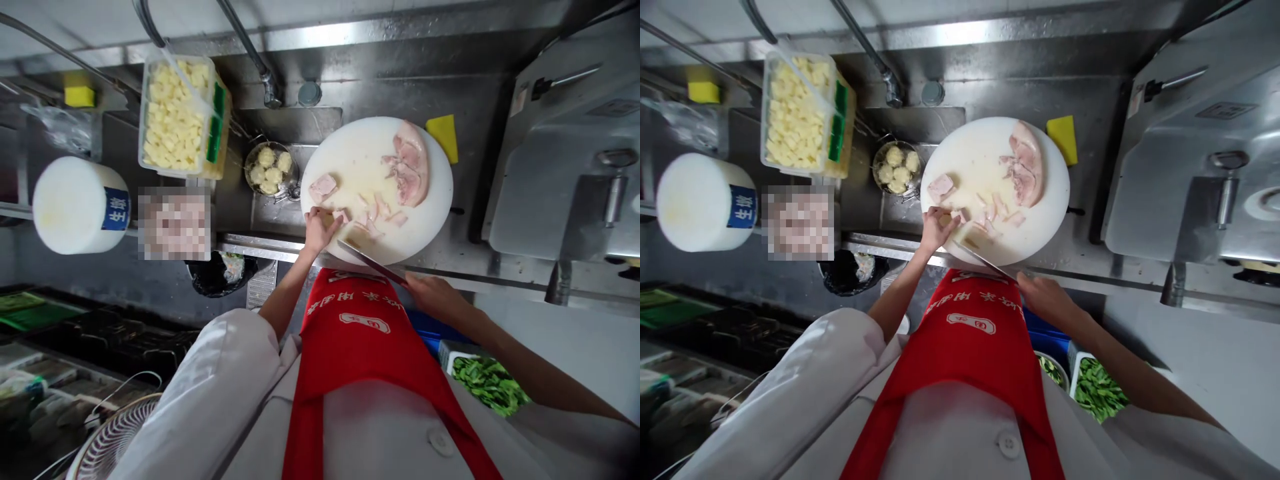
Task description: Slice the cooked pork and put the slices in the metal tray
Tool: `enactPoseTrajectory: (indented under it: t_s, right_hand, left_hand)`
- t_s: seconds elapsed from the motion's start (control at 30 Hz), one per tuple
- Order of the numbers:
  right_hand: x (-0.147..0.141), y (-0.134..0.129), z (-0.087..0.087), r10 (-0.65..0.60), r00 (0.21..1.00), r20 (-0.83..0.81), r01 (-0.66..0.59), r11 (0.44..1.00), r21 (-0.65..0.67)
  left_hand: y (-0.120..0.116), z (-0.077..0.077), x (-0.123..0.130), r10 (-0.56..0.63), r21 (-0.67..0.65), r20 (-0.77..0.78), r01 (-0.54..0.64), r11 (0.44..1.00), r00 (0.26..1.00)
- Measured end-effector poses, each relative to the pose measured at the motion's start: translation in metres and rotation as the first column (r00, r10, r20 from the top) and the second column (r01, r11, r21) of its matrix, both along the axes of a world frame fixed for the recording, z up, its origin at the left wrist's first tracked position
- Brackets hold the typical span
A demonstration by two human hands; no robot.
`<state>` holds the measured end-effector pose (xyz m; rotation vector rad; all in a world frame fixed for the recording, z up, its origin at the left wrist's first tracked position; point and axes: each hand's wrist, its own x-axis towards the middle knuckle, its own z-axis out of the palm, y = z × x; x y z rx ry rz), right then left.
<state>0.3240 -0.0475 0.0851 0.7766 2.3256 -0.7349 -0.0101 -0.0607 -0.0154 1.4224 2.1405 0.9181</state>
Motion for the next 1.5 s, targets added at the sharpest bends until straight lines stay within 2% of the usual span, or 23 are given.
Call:
enactPoseTrajectory:
  t_s: [0.07,0.2,0.37,0.5,0.57,0.63,0.73,0.8,0.87,0.97,1.03,1.07,1.23,1.5]
  right_hand:
    - [0.002,-0.004,-0.005,-0.026,1.000,0.009,0.026,1.000,-0.002]
    - [0.014,-0.004,-0.010,-0.162,0.985,0.058,0.161,0.987,0.025]
    - [0.024,-0.006,-0.012,-0.329,0.938,0.112,0.323,0.944,0.070]
    - [0.022,-0.013,-0.015,-0.369,0.926,0.076,0.364,0.929,0.070]
    - [0.022,-0.017,-0.014,-0.370,0.927,0.060,0.366,0.928,0.070]
    - [0.022,-0.019,-0.012,-0.360,0.931,0.052,0.357,0.932,0.064]
    - [0.015,-0.020,-0.006,-0.336,0.940,0.049,0.333,0.940,0.071]
    - [0.004,-0.018,0.000,-0.331,0.942,0.051,0.326,0.942,0.085]
    - [-0.012,-0.016,0.004,-0.324,0.945,0.049,0.319,0.943,0.097]
    - [-0.036,-0.016,0.005,-0.279,0.960,0.037,0.273,0.955,0.112]
    - [-0.046,-0.018,0.002,-0.232,0.972,0.036,0.225,0.965,0.131]
    - [-0.049,-0.019,0.000,-0.210,0.977,0.043,0.202,0.969,0.141]
    - [-0.047,-0.018,-0.004,-0.146,0.986,0.083,0.134,0.982,0.135]
    - [-0.054,-0.019,0.009,-0.125,0.987,0.098,0.114,0.988,0.109]
  left_hand:
    - [0.006,0.000,0.002,-0.044,-0.036,0.014,0.045,0.998,0.999]
    - [0.014,0.010,0.020,-0.076,-0.091,0.055,0.081,0.993,0.996]
    - [0.030,0.020,0.040,-0.087,-0.098,0.199,0.108,0.989,0.976]
    - [0.029,0.022,0.037,-0.171,-0.076,0.279,0.199,0.977,0.945]
    - [0.022,0.022,0.027,-0.254,-0.040,0.258,0.273,0.961,0.932]
    - [0.011,0.021,0.015,-0.383,0.002,0.187,0.390,0.921,0.904]
    - [-0.007,0.017,-0.003,-0.596,0.039,0.056,0.595,0.803,0.801]
    - [-0.018,0.012,-0.009,-0.654,0.058,0.006,0.652,0.756,0.757]
    - [-0.028,0.005,-0.006,-0.601,0.118,-0.018,0.599,0.792,0.799]
    - [-0.039,-0.007,0.010,-0.347,0.237,-0.020,0.341,0.910,0.938]
    - [-0.042,-0.013,0.023,-0.194,0.275,0.003,0.186,0.943,0.981]
    - [-0.042,-0.015,0.029,-0.154,0.280,0.018,0.143,0.949,0.988]
    - [-0.036,-0.021,0.041,-0.125,0.249,0.030,0.113,0.962,0.992]
    - [-0.029,-0.028,0.039,-0.110,0.281,-0.063,0.123,0.952,0.992]
